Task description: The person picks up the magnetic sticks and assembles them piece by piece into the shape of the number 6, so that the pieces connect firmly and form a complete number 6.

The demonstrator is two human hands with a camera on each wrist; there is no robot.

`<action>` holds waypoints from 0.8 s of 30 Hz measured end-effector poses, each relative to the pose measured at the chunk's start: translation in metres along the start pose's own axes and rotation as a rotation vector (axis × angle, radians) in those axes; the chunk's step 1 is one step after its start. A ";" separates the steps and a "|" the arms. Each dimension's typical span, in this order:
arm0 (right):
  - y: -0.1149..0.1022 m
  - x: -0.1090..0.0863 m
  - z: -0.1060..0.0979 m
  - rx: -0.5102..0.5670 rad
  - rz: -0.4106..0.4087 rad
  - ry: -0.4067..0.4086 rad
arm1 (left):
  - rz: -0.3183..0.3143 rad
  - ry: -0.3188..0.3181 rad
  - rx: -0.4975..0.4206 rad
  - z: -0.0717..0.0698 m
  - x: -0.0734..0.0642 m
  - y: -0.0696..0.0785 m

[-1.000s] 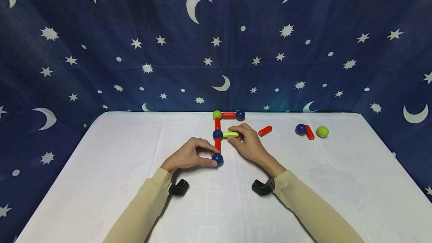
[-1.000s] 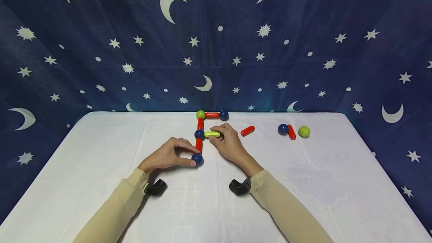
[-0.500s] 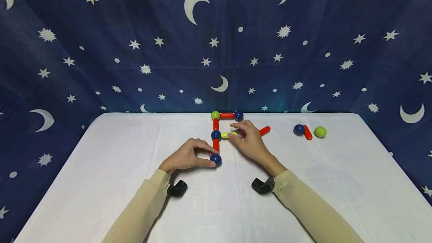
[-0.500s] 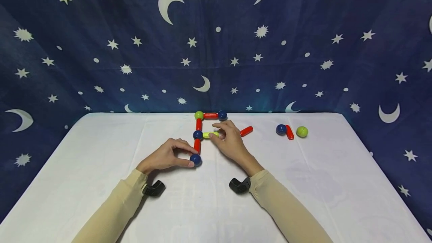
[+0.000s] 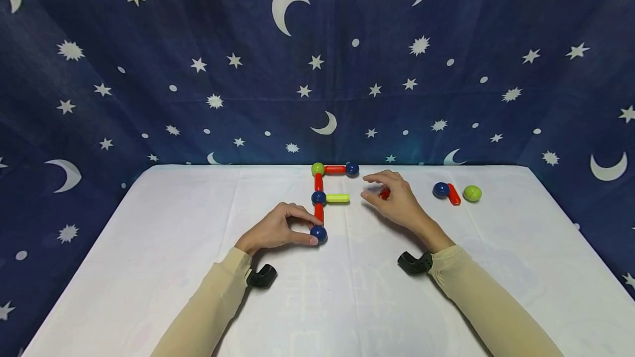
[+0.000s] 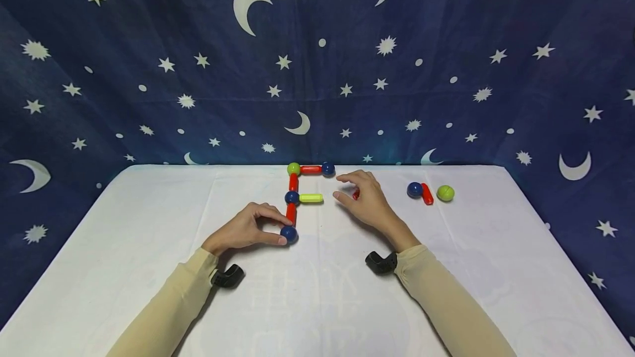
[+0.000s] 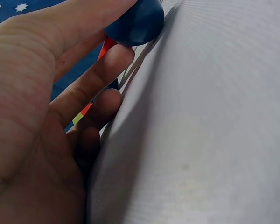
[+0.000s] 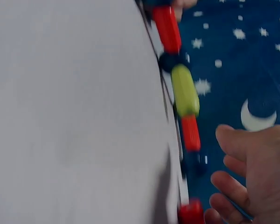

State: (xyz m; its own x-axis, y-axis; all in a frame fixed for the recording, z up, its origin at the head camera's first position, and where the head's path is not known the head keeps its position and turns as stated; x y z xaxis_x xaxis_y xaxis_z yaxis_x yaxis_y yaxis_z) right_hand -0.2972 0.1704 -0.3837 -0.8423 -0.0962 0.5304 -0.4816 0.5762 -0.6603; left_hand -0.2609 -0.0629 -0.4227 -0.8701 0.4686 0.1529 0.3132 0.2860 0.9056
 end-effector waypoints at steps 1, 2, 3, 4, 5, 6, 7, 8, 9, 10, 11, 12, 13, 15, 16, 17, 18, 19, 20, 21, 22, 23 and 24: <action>0.004 0.000 -0.005 -0.010 -0.001 -0.007 | -0.001 0.001 -0.001 0.000 0.000 0.000; 0.008 -0.001 -0.009 -0.017 -0.001 -0.014 | -0.002 0.002 -0.001 0.000 0.000 0.000; 0.012 -0.002 -0.013 -0.021 0.000 -0.020 | -0.003 0.001 -0.002 0.000 0.000 0.001; 0.016 -0.003 -0.017 -0.024 0.006 -0.022 | -0.003 0.002 -0.002 0.000 0.000 0.001; 0.020 -0.003 -0.020 -0.025 0.014 -0.025 | -0.003 0.002 -0.001 0.000 0.000 0.001; 0.024 -0.005 -0.023 -0.027 0.021 -0.028 | -0.004 0.003 -0.003 0.000 0.000 0.001; 0.027 -0.006 -0.025 -0.029 0.023 -0.027 | -0.005 0.003 -0.003 0.000 0.000 0.001; 0.030 -0.007 -0.026 -0.031 0.025 -0.028 | -0.005 0.003 -0.002 0.000 0.000 0.001; 0.033 -0.008 -0.027 -0.029 0.027 -0.030 | -0.004 0.004 -0.002 0.000 0.000 0.000; 0.035 -0.009 -0.028 -0.028 0.029 -0.034 | -0.004 0.004 -0.002 0.000 0.000 0.001; 0.037 -0.010 -0.028 -0.024 0.029 -0.039 | -0.004 0.004 -0.005 0.000 0.000 0.001; 0.039 -0.011 -0.028 -0.020 0.029 -0.044 | -0.004 0.004 -0.006 0.000 -0.001 0.001; 0.041 -0.012 -0.028 -0.014 0.031 -0.049 | -0.005 0.003 -0.007 0.000 -0.001 0.000; 0.045 -0.014 -0.028 -0.005 0.044 -0.054 | -0.002 0.001 -0.009 0.001 0.000 0.000; 0.047 -0.014 -0.028 -0.005 0.051 -0.055 | -0.002 0.000 -0.010 0.001 0.000 0.000; 0.049 -0.015 -0.028 -0.002 0.059 -0.057 | -0.004 0.002 -0.009 0.001 0.000 0.000; 0.051 -0.015 -0.028 -0.002 0.067 -0.059 | -0.003 0.004 -0.004 0.001 0.000 -0.001; 0.053 -0.016 -0.027 -0.003 0.075 -0.059 | -0.005 0.006 -0.003 0.001 0.000 -0.001; 0.054 -0.016 -0.027 -0.006 0.082 -0.058 | -0.005 0.008 -0.001 0.001 0.000 -0.001; 0.055 -0.016 -0.027 -0.009 0.090 -0.057 | -0.005 0.009 0.002 0.001 0.000 -0.001; 0.057 -0.017 -0.026 -0.009 0.096 -0.057 | -0.007 0.009 0.002 0.000 -0.001 -0.001; 0.057 -0.017 -0.026 -0.011 0.099 -0.057 | -0.010 0.009 0.003 0.000 -0.001 -0.001; 0.057 -0.018 -0.025 -0.021 0.097 -0.056 | -0.013 0.008 0.001 0.000 -0.001 -0.001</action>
State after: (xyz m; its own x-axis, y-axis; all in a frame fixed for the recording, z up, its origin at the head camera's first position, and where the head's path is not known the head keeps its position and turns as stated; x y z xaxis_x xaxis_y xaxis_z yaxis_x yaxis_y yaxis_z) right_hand -0.3038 0.2257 -0.4176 -0.8970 -0.0839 0.4341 -0.3928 0.6020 -0.6952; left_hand -0.2600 -0.0633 -0.4238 -0.8771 0.4582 0.1442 0.3022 0.2932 0.9070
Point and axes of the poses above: each hand's wrist, its own x-axis towards the middle knuckle, its own z-axis out of the palm, y = z × x, the point moved 9 cm from there along x, towards the middle knuckle, and after that the axes turned 13 degrees about y, right-handed, at the moved point
